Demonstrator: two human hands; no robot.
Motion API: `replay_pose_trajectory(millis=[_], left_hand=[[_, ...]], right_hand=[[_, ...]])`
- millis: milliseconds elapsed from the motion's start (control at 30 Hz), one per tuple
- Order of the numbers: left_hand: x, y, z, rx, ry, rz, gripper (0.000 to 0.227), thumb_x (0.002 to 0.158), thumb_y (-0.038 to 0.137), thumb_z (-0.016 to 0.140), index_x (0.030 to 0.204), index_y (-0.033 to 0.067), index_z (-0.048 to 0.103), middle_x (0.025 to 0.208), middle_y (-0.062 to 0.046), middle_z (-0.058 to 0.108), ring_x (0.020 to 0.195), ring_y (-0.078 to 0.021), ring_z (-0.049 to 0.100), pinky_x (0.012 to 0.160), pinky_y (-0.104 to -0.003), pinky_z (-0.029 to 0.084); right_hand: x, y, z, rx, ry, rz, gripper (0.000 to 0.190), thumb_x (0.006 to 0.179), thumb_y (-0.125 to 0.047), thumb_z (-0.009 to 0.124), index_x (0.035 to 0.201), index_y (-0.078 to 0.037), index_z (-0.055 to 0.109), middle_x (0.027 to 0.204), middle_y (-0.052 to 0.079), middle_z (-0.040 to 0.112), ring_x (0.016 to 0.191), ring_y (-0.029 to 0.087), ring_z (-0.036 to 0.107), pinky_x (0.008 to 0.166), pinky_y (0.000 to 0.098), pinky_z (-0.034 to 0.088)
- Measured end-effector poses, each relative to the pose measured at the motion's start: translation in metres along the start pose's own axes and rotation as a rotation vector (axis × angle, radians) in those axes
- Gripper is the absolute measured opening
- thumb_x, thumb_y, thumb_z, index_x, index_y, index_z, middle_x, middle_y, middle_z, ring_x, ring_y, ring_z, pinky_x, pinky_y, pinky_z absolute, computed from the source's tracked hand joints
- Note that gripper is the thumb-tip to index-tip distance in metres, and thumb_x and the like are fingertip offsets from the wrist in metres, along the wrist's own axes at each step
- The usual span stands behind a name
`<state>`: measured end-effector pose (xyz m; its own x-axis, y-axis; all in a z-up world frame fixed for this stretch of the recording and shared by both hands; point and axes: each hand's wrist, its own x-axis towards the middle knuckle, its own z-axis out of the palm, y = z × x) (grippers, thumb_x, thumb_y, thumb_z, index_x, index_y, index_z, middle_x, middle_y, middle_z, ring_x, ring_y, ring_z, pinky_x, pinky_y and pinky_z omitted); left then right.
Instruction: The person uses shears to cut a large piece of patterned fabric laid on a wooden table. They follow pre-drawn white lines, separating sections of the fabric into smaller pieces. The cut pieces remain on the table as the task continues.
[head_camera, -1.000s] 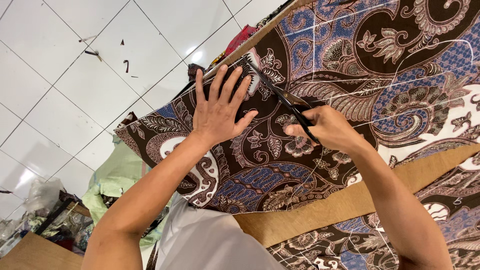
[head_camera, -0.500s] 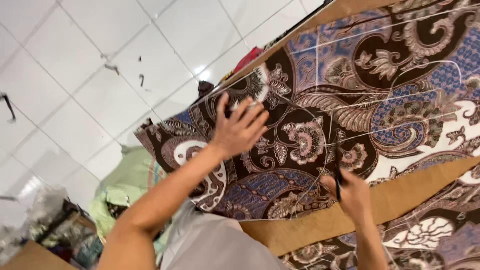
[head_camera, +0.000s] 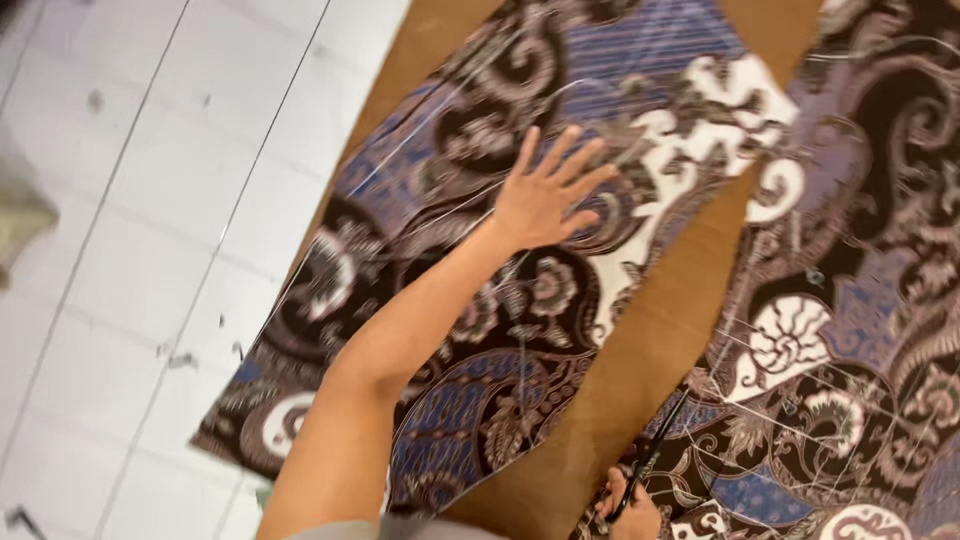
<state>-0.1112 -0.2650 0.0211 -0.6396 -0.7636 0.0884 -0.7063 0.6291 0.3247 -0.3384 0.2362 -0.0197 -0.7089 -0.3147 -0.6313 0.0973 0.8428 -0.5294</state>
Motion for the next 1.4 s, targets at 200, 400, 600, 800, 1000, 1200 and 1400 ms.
replay_pose_trajectory(millis=[200,400,600,800,1000,1200,1400], left_hand=[[0.058,-0.008,0.03,0.114,-0.198,-0.102,0.073,0.098,0.073,0.021,0.162,0.0387,0.017,0.172,0.002,0.008,0.157,-0.033,0.001,0.12,-0.065,-0.007],[0.162,-0.034,0.053,0.218,0.229,-0.104,0.067,0.109,0.057,0.05,0.167,0.0332,0.026,0.172,-0.002,0.021,0.157,-0.0359,0.015,0.125,-0.07,0.004],[0.169,-0.01,0.042,0.099,0.569,-0.077,0.064,0.111,0.05,0.059,0.165,0.0289,0.03,0.17,-0.001,0.025,0.16,-0.0298,0.017,0.132,-0.064,0.007],[-0.102,0.012,-0.008,0.013,0.434,-0.383,0.054,0.108,0.044,0.058,0.156,0.0219,0.047,0.167,-0.003,0.036,0.16,-0.0291,0.025,0.132,-0.054,0.011],[-0.302,0.054,0.004,0.003,0.043,-0.859,0.072,0.102,0.054,0.044,0.164,0.0236,0.025,0.172,-0.015,0.011,0.158,-0.0394,0.0,0.122,-0.064,-0.006],[-0.291,0.058,0.039,0.089,0.014,-0.633,0.074,0.102,0.062,0.038,0.165,0.0254,0.024,0.173,-0.013,0.011,0.159,-0.0363,-0.001,0.122,-0.064,-0.006],[-0.236,0.061,0.03,0.037,-0.249,0.355,0.08,0.097,0.071,0.034,0.164,0.0285,0.021,0.171,-0.006,0.01,0.157,-0.0318,0.0,0.123,-0.061,-0.006]], right_hand=[[0.017,0.044,-0.005,-0.065,-0.019,0.064,0.031,0.09,-0.021,0.075,0.083,0.01,0.073,0.045,0.012,0.054,0.041,0.02,0.057,0.047,0.037,0.051],[-0.001,0.051,-0.001,-0.166,0.032,0.021,0.029,0.091,-0.021,0.077,0.088,0.007,0.073,0.052,0.012,0.058,0.046,0.018,0.057,0.049,0.0352,0.049],[0.018,0.009,0.026,-0.204,0.024,-0.068,0.028,0.091,-0.022,0.077,0.09,0.005,0.072,0.055,0.01,0.059,0.048,0.017,0.058,0.05,0.0325,0.049],[-0.033,0.0,0.011,-0.009,0.077,-0.227,0.026,0.091,-0.024,0.078,0.089,0.002,0.071,0.056,0.006,0.058,0.049,0.013,0.056,0.049,0.0291,0.047],[-0.05,-0.035,0.009,-0.049,0.08,-0.307,0.035,0.091,-0.03,0.08,0.085,0.003,0.07,0.059,0.004,0.059,0.049,0.011,0.056,0.049,0.0283,0.047],[-0.057,-0.035,-0.006,0.029,-0.07,-0.383,0.029,0.092,-0.028,0.077,0.089,0.0,0.074,0.06,0.004,0.059,0.051,0.01,0.057,0.049,0.0265,0.044],[-0.068,-0.029,-0.03,0.1,-0.043,-0.5,0.029,0.096,-0.028,0.073,0.096,0.001,0.075,0.063,0.002,0.061,0.055,0.009,0.058,0.052,0.025,0.046]])
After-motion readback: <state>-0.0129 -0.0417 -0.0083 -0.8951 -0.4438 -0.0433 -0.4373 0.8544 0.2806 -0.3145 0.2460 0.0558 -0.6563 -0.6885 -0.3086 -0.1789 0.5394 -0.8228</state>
